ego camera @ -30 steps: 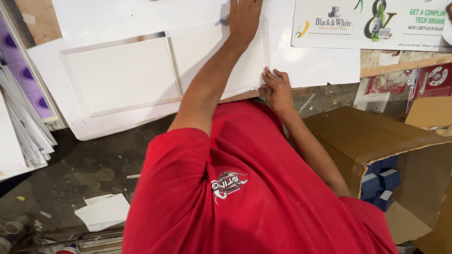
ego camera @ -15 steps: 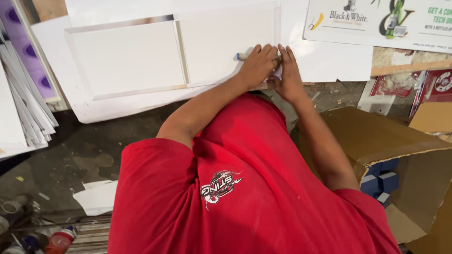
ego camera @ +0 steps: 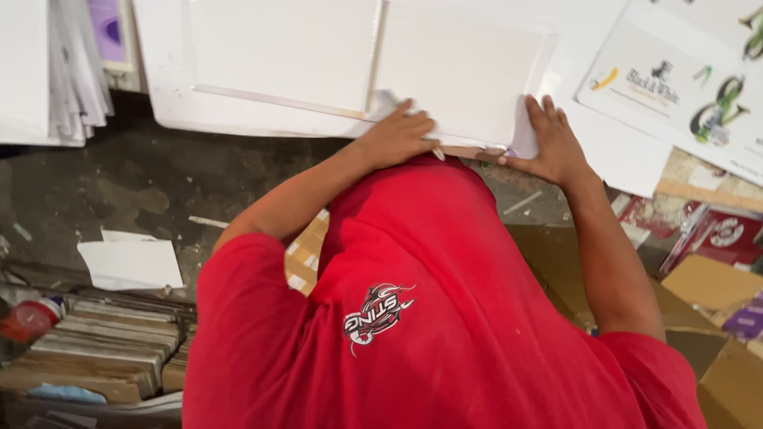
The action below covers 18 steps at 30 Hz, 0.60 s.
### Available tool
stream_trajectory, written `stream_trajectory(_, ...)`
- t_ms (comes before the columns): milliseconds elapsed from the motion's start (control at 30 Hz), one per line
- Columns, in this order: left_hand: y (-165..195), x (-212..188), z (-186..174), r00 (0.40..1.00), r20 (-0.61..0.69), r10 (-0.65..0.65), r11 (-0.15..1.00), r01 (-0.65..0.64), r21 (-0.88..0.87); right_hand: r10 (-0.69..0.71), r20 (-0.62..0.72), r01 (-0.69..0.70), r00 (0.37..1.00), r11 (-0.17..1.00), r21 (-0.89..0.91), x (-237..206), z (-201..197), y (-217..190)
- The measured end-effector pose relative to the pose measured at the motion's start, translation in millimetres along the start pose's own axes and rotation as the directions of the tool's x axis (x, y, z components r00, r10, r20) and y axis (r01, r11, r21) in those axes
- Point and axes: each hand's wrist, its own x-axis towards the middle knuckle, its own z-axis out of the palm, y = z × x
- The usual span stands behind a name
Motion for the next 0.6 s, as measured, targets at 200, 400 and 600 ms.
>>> stream_trajectory(200,-79.9,-97.0,-49.4,0.358,-0.297,-0.885,0.397,0.915,-0.078,0.141,-0.127,-0.126,0.982,0.985,0.118,7.3,6.5,-14.8)
stream_trajectory(400,-162.1,-100.5,-75.2,0.163,-0.5,-0.85,0.332,0.904,-0.27,0.247,-0.272,-0.276,0.93,0.958,-0.073,47.2,16.9,-74.3)
stream_trajectory(600,-168.3,-49.8,-70.2,0.619,-0.471,-0.628,0.724,0.686,-0.064,0.09,-0.192,-0.102,0.977,0.993,-0.054,118.8,45.1,-119.1)
